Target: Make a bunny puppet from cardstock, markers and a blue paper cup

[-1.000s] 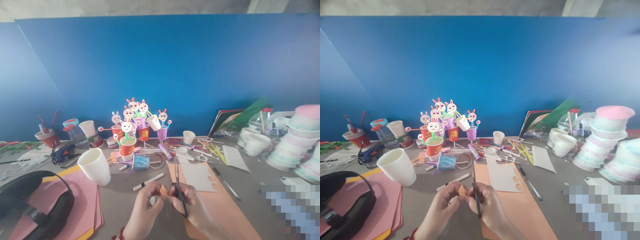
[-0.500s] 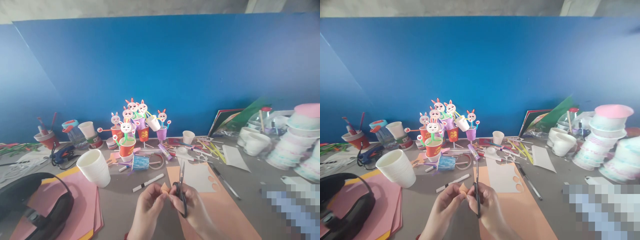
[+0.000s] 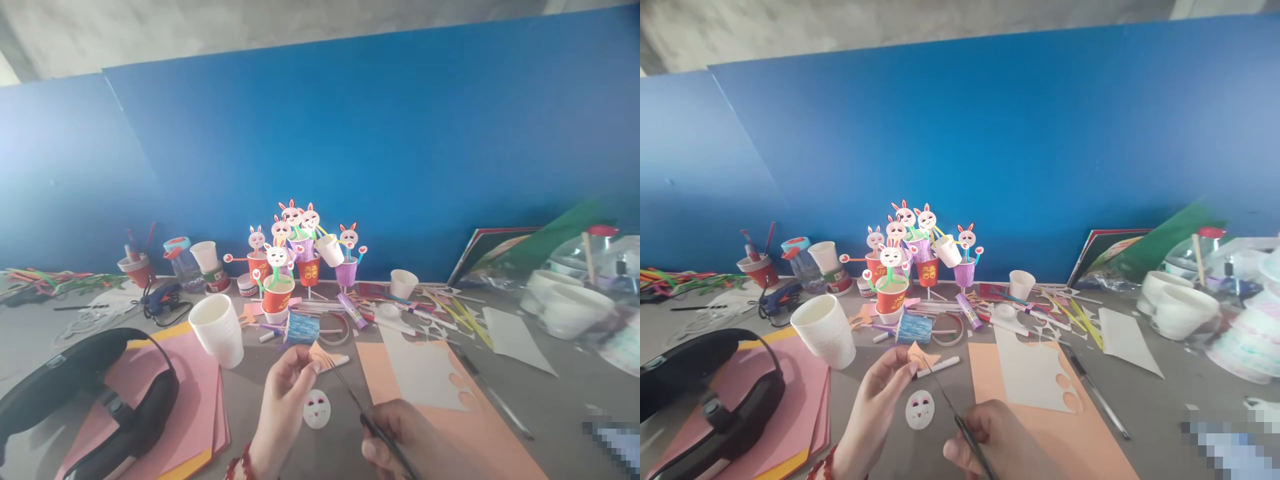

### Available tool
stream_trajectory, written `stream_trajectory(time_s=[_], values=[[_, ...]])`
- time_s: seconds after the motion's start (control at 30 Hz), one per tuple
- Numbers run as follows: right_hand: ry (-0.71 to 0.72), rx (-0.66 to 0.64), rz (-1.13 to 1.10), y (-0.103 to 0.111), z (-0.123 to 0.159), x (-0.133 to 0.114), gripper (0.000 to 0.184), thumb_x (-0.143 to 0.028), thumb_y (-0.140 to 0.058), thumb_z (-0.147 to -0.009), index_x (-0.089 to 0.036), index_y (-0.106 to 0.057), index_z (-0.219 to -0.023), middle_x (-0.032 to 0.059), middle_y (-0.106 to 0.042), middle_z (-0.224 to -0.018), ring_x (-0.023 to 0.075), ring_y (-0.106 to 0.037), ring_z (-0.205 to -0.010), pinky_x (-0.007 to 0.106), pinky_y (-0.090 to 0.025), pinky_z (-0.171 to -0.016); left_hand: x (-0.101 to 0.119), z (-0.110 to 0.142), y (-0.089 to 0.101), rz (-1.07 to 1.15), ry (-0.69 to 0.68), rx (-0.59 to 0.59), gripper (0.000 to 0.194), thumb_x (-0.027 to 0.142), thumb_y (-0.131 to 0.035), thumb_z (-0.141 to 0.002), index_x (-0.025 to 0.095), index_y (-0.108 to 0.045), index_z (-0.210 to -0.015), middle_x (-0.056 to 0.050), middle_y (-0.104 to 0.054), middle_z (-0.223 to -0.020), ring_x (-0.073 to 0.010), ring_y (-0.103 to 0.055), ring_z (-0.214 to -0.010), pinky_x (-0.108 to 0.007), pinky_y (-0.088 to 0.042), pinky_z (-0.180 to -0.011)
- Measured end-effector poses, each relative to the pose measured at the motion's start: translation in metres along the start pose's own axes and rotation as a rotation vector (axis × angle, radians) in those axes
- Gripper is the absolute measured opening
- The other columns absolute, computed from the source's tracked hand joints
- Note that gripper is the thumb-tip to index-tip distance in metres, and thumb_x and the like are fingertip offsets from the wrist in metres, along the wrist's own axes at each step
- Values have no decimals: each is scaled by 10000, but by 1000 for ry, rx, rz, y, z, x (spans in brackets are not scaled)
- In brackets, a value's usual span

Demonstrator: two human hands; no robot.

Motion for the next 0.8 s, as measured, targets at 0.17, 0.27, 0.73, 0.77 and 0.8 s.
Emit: stream_trajectory(time_s=[0.17,0.27,0.73,0.77,0.8], values=[[-18,-28,47,2,3,-6,487,-613,-613,-785,-209,-475,-551,-15,-503,-511,112,-408,-495,234,-271,-488,7,1,-3,85,4,33,212,366,-725,-779,179,-631,-747,21,-629,-712,-133,-529,-717,-215,-407,-708],[17,-35,12,3,4,-8,510,-647,-621,-770,-206,-486,-552,-30,-465,-478,110,-386,-489,235,-255,-484,7,0,-3,84,22,15,234,374,-728,-772,174,-619,-721,12,-627,-711,-137,-526,-721,-225,-406,-717],[21,79,-102,-1,-1,30,457,-655,-646,-793,-210,-592,-708,-17,-578,-529,145,-541,-530,250,-416,-527,-4,6,-9,-112,103,-152,203,351,-686,-777,162,-636,-723,7,-551,-647,-109,-430,-582,-204,-336,-522],[24,61,-97,-1,-2,31,460,-659,-651,-786,-208,-595,-715,-14,-586,-536,149,-549,-538,251,-416,-527,-5,7,-9,-106,114,-156,210,358,-689,-774,162,-634,-725,10,-545,-643,-105,-420,-571,-203,-330,-513],[27,48,-93,-1,-2,31,467,-665,-654,-779,-206,-596,-716,-12,-591,-540,150,-552,-541,252,-415,-526,-5,7,-9,-98,122,-159,218,364,-693,-771,162,-630,-724,14,-540,-642,-101,-410,-561,-202,-322,-505]])
Point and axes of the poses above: each hand's wrist, its own z-axis away from the middle knuckle, its own y-axis out of the back of the hand, x = y × z, the point moved 1 cm from there along -z, towards the middle knuckle
